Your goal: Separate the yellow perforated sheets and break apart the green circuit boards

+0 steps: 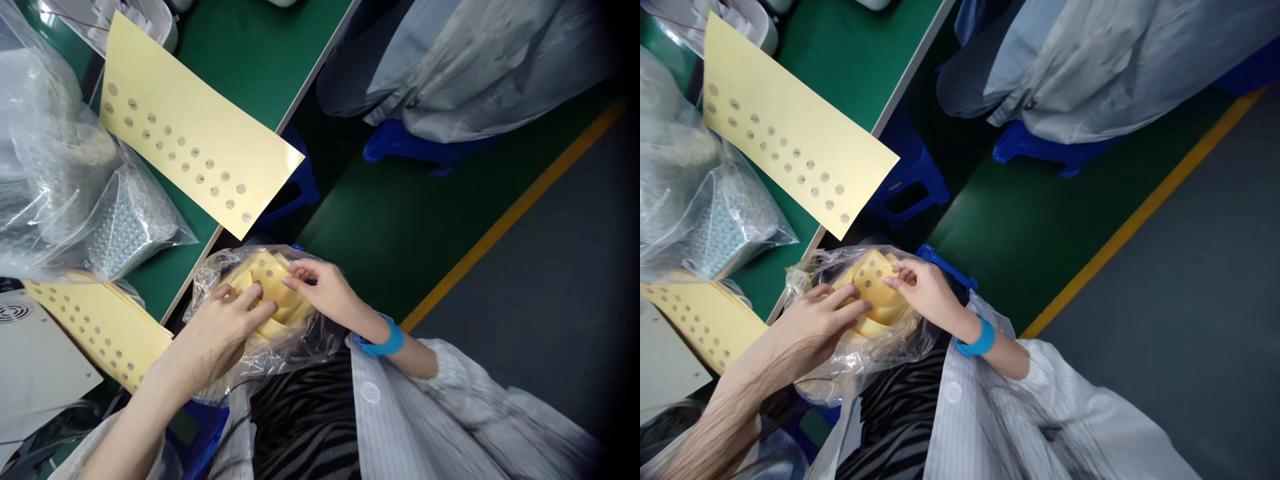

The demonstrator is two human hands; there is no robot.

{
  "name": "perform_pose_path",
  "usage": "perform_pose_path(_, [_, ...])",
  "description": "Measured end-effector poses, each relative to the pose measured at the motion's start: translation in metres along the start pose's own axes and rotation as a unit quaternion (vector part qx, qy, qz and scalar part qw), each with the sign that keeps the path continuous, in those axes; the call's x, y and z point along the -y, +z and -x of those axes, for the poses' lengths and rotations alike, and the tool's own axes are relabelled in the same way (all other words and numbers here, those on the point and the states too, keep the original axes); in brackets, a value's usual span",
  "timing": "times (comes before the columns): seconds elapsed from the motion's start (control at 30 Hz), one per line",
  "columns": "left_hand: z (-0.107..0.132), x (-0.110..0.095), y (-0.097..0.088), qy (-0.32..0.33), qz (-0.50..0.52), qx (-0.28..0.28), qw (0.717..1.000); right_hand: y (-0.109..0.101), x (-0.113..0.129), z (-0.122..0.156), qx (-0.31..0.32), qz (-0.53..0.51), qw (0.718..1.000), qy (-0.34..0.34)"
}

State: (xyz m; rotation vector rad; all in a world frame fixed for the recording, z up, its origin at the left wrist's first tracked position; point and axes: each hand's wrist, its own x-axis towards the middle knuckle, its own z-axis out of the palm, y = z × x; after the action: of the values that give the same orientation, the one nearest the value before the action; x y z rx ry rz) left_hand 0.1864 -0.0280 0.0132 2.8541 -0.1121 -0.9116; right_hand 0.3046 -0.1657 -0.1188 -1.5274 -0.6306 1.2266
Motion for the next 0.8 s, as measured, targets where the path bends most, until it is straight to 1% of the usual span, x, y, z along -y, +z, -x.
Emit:
perform_pose_path(0.03, [-0.001,0.0,0.0,-0.001,-0.004,-0.004,1.0,0.003,-0.003,-0.002,-0.034,0.074,0.996,-0.046])
perform_pose_path(0.07, [-0.001,0.0,0.001,-0.001,-0.005,-0.009,1.0,0.007,-0.007,-0.003,-0.047,0.143,0.985,-0.081])
perform_pose_path(0.1, [-0.002,0.0,0.002,-0.001,-0.004,-0.011,1.0,0.011,-0.01,-0.005,-0.044,0.201,0.974,-0.1])
perform_pose_path(0.17, [-0.004,0.0,0.004,-0.002,0.001,-0.008,1.0,0.015,-0.015,-0.007,-0.033,0.265,0.958,-0.103])
perform_pose_path(0.23, [-0.005,0.0,0.006,-0.006,0.001,-0.002,1.0,0.015,-0.017,-0.009,-0.023,0.28,0.956,-0.09])
perform_pose_path(0.3, [-0.005,-0.001,0.006,-0.01,-0.004,-0.005,1.0,0.012,-0.016,-0.01,-0.011,0.273,0.959,-0.081])
perform_pose_path(0.37, [-0.005,-0.001,0.007,-0.016,-0.013,-0.015,1.0,0.009,-0.011,-0.008,-0.015,0.264,0.961,-0.081])
perform_pose_path(0.43, [-0.006,-0.001,0.006,-0.022,-0.017,-0.021,0.999,0.006,-0.003,-0.003,-0.034,0.257,0.962,-0.082])
perform_pose_path(0.5, [-0.007,-0.001,0.006,-0.027,-0.012,-0.016,0.999,0.005,0.008,0.004,-0.034,0.222,0.971,-0.081])
perform_pose_path(0.53, [-0.008,-0.001,0.005,-0.026,-0.008,-0.011,1.0,0.004,0.014,0.008,-0.017,0.191,0.978,-0.079])
perform_pose_path(0.6, [-0.009,0.0,0.004,-0.017,0.002,-0.002,1.0,0.0,0.023,0.013,0.053,0.112,0.99,-0.07])
perform_pose_path(0.67, [-0.01,0.001,0.002,-0.007,0.014,0.005,1.0,-0.004,0.027,0.013,0.15,0.041,0.986,-0.057])
perform_pose_path(0.7, [-0.01,0.001,0.0,-0.006,0.02,0.01,1.0,-0.005,0.025,0.012,0.182,0.015,0.982,-0.049])
perform_pose_path(0.73, [-0.009,0.001,-0.001,-0.008,0.024,0.015,1.0,-0.005,0.022,0.009,0.187,0.0,0.982,-0.04])
perform_pose_path(0.77, [-0.009,0.001,-0.002,-0.011,0.028,0.021,0.999,-0.005,0.017,0.006,0.163,0.002,0.986,-0.034])
perform_pose_path(0.8, [-0.009,0.001,-0.003,-0.015,0.031,0.025,0.999,-0.003,0.011,0.002,0.117,0.026,0.992,-0.032])
